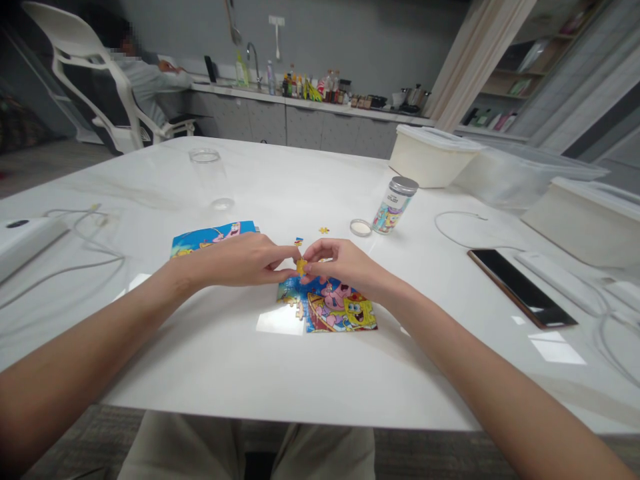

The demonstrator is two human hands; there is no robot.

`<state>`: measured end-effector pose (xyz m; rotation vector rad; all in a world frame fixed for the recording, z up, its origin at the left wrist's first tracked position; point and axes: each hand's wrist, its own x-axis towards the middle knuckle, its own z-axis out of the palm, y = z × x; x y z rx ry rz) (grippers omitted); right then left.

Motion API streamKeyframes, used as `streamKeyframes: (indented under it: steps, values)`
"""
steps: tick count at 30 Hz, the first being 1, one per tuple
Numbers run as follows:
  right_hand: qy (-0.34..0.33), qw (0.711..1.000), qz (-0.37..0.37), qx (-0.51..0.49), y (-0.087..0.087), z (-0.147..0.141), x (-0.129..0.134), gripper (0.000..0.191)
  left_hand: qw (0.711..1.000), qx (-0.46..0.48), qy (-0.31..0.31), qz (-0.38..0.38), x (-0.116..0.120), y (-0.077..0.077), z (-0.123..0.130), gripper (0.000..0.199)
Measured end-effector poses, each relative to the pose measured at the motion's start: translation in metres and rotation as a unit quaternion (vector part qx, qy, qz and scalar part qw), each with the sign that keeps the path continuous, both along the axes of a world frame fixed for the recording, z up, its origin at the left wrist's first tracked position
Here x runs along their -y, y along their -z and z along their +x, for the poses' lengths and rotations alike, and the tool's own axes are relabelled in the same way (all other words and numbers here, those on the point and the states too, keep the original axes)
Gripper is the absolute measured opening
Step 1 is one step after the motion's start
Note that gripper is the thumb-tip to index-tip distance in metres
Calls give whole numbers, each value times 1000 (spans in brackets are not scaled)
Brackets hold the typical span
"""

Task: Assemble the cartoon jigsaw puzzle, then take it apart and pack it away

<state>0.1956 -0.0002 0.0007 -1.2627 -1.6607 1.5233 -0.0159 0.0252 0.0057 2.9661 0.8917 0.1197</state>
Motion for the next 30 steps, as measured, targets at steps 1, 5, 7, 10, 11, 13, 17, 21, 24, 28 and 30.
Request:
streamKeyframes:
  steps: [1,5,7,10,11,13,17,21,24,28,30]
  values:
    - [-3,1000,-3,0,0,0,0,22,1000,2,3,3,-1,1,-1,27]
    - [-8,1000,-16,0,1,1,0,20,1000,12,16,13,-2,1,-3,25]
    - [-10,1000,-14,3,1,1,0,19,1000,10,27,6,-1,-2,-4,25]
    - [-17,1000,0,14,2,0,0,19,999,9,37,-24,3,-7,-3,24]
    - [-22,1000,4,20,2,0,1,18,999,10,38,-35,4,-9,-3,23]
    - [-36,999,15,35,3,-2,2,16,998,10,41,-55,7,-11,-3,22]
    - [-75,995,36,51,6,-6,5,13,994,-2,31,-106,9,-14,-6,25]
    - [-96,990,83,67,10,-12,11,10,993,-20,-15,-112,5,-17,-13,19]
    - [-107,982,116,102,11,-17,17,9,992,-29,-34,-115,2,-19,-17,22]
    - [-110,967,158,165,11,-20,22,11,992,-26,-25,-123,1,-18,-17,26]
    - [-109,961,173,186,12,-20,24,12,992,-19,-18,-120,2,-16,-17,27]
